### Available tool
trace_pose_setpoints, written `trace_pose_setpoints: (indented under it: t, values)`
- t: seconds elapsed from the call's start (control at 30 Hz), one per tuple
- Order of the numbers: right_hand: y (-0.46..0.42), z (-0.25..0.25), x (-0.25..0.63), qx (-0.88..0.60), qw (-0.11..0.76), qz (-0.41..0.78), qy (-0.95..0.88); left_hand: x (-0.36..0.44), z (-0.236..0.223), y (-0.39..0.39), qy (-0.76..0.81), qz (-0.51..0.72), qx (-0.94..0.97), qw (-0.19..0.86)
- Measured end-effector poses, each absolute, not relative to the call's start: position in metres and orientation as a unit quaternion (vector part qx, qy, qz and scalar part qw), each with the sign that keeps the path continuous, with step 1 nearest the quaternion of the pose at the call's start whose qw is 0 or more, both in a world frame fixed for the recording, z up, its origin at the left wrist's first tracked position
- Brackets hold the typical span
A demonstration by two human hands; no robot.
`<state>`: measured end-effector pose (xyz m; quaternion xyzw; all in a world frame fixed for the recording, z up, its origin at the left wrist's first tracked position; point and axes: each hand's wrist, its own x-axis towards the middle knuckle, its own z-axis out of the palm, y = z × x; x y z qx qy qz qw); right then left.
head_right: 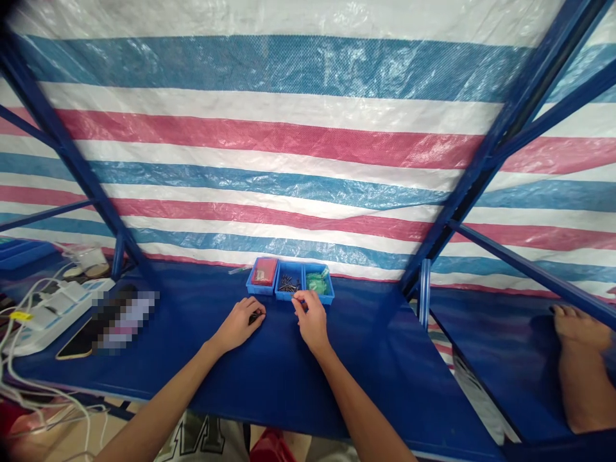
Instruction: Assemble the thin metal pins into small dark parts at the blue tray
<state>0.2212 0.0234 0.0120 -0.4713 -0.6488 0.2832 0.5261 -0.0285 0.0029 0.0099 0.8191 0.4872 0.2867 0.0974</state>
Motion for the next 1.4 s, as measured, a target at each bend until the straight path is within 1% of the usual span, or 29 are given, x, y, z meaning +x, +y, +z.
trace_pose_setpoints:
  t: [0.1,0.23,0.53,0.63,0.7,0.9,1.07,1.17,1.3,1.4]
  values:
    - [0.0235,0.0132,0.2224,-0.474,0.524,0.254,-0.661,-0.0284,0.0109,0.002,0.489,0.285,0.818,0.098]
    - [0.0222,0.014,0.2216,-0.466,0.519,0.252,-0.67,-0.0285,0.0124,0.0011,0.489,0.285,0.818,0.1]
    - [0.0201,0.0154,0.2175,-0.474,0.524,0.35,-0.615,-0.0288,0.0125,0.0016,0.488,0.283,0.819,0.102]
    - [0.0203,0.0146,0.2169,-0.474,0.518,0.358,-0.616,-0.0289,0.0114,0.0021,0.488,0.284,0.819,0.099]
    - [0.0213,0.0135,0.2175,-0.477,0.517,0.337,-0.626,-0.0289,0.0109,0.0024,0.487,0.284,0.82,0.1]
    - [0.0239,0.0134,0.22,-0.454,0.523,0.217,-0.688,-0.029,0.01,0.003,0.488,0.289,0.818,0.098]
    - [0.0227,0.0159,0.2205,-0.464,0.512,0.192,-0.697,-0.0291,0.0096,0.0028,0.485,0.287,0.82,0.1]
    - [0.0221,0.0154,0.2211,-0.469,0.51,0.212,-0.69,-0.0293,0.0094,0.003,0.486,0.29,0.818,0.098]
    - [0.0226,0.0126,0.2209,-0.495,0.507,0.272,-0.651,-0.0294,0.0089,0.0036,0.483,0.286,0.821,0.104]
    - [0.0234,0.0105,0.2209,-0.493,0.505,0.287,-0.648,-0.0293,0.0093,0.0037,0.487,0.285,0.819,0.101]
